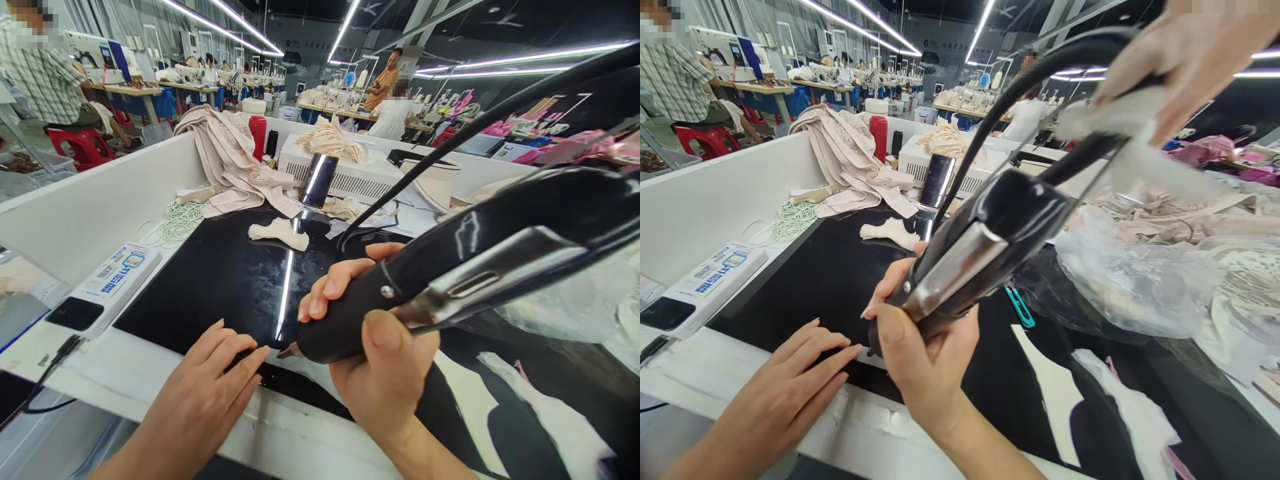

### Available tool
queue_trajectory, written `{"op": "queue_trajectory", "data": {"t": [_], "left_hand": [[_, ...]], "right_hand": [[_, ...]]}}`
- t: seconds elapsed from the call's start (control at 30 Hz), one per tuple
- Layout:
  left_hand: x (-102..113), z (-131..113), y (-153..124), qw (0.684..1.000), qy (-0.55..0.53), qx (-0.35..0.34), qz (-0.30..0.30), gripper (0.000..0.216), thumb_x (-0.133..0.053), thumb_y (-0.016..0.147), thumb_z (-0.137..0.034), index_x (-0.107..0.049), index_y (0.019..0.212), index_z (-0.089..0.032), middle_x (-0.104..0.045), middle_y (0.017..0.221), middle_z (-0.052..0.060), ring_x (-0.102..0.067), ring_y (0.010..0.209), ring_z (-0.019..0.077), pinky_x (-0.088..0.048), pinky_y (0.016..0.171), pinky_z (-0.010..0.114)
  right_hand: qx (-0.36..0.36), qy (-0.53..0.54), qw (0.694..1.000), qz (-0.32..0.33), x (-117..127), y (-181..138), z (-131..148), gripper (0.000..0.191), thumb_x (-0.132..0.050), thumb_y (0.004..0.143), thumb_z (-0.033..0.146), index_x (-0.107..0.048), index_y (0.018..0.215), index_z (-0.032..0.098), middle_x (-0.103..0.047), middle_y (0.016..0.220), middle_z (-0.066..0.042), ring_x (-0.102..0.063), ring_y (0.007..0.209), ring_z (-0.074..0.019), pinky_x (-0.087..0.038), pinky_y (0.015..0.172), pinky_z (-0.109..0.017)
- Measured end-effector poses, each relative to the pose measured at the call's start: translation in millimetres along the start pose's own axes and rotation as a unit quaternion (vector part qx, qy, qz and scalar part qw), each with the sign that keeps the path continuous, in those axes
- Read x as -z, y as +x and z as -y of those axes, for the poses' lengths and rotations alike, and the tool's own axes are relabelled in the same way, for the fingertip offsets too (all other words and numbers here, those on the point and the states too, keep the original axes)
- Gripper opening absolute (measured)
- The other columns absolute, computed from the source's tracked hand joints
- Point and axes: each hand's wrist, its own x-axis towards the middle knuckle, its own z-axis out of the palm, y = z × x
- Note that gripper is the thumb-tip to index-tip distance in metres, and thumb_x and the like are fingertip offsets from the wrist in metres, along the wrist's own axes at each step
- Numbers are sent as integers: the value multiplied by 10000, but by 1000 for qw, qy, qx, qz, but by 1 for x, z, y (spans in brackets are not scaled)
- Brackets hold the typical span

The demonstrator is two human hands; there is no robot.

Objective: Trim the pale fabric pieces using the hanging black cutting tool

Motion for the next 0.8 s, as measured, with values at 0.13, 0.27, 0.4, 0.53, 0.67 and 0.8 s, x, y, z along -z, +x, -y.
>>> {"op": "queue_trajectory", "data": {"t": [0.13,0.27,0.4,0.53,0.67,0.8], "left_hand": [[-3,0,1,1000,2,-22,-2,270,-440,1051,-233,-688,1157,-212,-686,1135,21,-594,1119,171,-300,1198,364],[-2,1,3,999,4,-39,-10,258,-452,1041,-226,-698,1117,-212,-697,1112,13,-605,1118,156,-290,1215,345],[5,3,8,996,-1,-77,39,243,-469,1009,-182,-685,1117,-200,-690,1074,33,-634,1088,175,-379,1175,377],[10,4,21,990,-59,-84,95,205,-492,995,-172,-681,1053,-228,-675,1020,9,-660,992,154,-408,1156,365],[6,12,44,980,-109,-83,144,198,-481,1007,-172,-654,1070,-245,-677,1100,13,-655,1043,159,-495,1073,326],[1,25,67,958,-145,-110,220,275,-582,975,-213,-565,1248,-249,-642,1298,59,-540,1305,215,-476,1109,406]], "right_hand": [[-6,-22,1000,-1,18,-4,22,353,-772,807,365,-573,1083,268,-622,784,40,-604,584,-130,-531,525,-286],[-21,-39,999,2,36,-17,33,389,-783,805,378,-568,1113,276,-622,795,34,-603,608,-131,-533,541,-288],[4,-47,999,-9,51,-18,31,388,-795,794,357,-590,1113,274,-626,791,27,-603,608,-136,-529,533,-288],[25,-55,998,-33,63,-8,28,378,-803,783,352,-602,1092,267,-632,779,27,-603,582,-147,-521,506,-297],[40,-55,996,-54,64,0,29,376,-804,773,362,-602,1074,262,-634,772,27,-595,561,-150,-520,490,-306],[35,-42,997,-53,53,3,27,369,-795,787,380,-581,1065,264,-637,771,39,-608,560,-137,-527,508,-291]]}}
